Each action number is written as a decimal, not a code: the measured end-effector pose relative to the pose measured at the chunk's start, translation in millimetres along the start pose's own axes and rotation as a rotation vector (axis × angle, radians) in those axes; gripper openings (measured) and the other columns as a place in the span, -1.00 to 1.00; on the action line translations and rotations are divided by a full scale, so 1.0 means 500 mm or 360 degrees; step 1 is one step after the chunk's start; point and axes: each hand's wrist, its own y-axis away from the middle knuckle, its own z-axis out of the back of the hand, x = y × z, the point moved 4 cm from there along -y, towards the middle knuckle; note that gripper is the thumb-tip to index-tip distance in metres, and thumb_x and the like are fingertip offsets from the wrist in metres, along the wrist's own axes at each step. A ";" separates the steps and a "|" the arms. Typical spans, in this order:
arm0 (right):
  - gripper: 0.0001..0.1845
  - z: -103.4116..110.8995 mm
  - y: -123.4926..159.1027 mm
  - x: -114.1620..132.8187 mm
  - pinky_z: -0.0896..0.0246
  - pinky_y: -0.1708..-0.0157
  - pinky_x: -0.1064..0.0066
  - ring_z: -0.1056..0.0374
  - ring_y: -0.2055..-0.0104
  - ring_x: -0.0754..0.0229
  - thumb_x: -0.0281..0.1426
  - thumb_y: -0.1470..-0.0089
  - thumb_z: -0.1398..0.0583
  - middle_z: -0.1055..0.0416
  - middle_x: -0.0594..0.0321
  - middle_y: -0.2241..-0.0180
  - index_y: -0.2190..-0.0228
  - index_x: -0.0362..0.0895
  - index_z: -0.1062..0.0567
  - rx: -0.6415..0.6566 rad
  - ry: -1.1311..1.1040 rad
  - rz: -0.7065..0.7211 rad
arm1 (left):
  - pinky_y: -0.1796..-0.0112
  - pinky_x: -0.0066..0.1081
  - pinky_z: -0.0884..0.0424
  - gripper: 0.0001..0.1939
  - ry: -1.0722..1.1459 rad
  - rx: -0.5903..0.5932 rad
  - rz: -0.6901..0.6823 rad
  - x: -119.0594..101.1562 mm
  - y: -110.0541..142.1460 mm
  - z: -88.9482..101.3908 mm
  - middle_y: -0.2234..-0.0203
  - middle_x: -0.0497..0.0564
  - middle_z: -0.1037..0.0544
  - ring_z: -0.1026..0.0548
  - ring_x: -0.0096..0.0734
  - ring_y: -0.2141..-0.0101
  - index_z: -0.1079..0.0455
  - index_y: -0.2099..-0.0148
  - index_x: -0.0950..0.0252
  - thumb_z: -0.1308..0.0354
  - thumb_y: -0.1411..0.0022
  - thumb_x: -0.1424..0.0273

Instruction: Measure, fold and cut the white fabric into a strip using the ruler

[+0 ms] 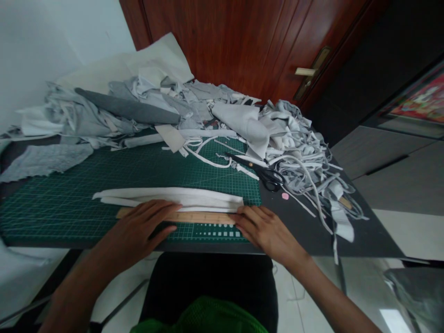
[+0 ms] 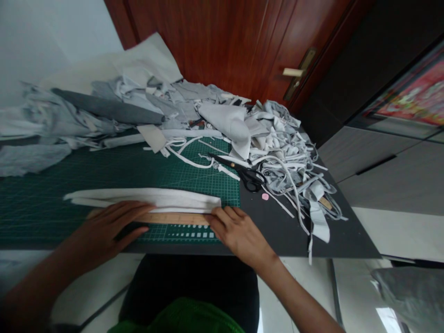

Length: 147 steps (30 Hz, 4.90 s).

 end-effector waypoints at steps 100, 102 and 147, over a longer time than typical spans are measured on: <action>-0.48 -0.062 -0.078 0.141 -0.28 0.13 0.13 -0.30 0.15 0.01 -0.65 -0.26 -0.16 -0.46 0.12 0.16 -0.17 -0.06 -0.48 -0.0290 -0.0397 -0.0539 | -0.13 0.05 -0.35 -0.53 -0.0020 -0.0121 0.0212 -0.059 -0.060 -0.020 -0.09 0.23 -0.39 -0.33 0.03 -0.11 -0.37 -0.27 0.32 0.15 -0.44 0.37; -0.50 -0.059 -0.082 0.136 -0.28 0.13 0.12 -0.30 0.15 0.00 -0.64 -0.26 -0.17 -0.46 0.13 0.16 -0.15 -0.04 -0.50 -0.0269 -0.0396 -0.0549 | -0.13 0.00 -0.35 -0.56 0.0034 -0.0133 0.0165 -0.061 -0.063 -0.014 -0.05 0.20 -0.40 -0.34 -0.02 -0.08 -0.37 -0.24 0.31 0.14 -0.46 0.38; -0.60 -0.052 -0.087 0.109 -0.29 0.03 0.15 -0.29 0.05 0.02 -0.54 -0.32 -0.18 -0.50 0.14 0.03 -0.14 -0.06 -0.49 -0.0152 -0.0329 -0.0381 | 0.02 -0.22 -0.49 -0.53 0.0086 -0.0234 -0.0207 -0.050 0.007 -0.014 0.15 0.07 -0.48 -0.46 -0.29 0.12 -0.38 -0.26 0.19 0.04 -0.40 0.57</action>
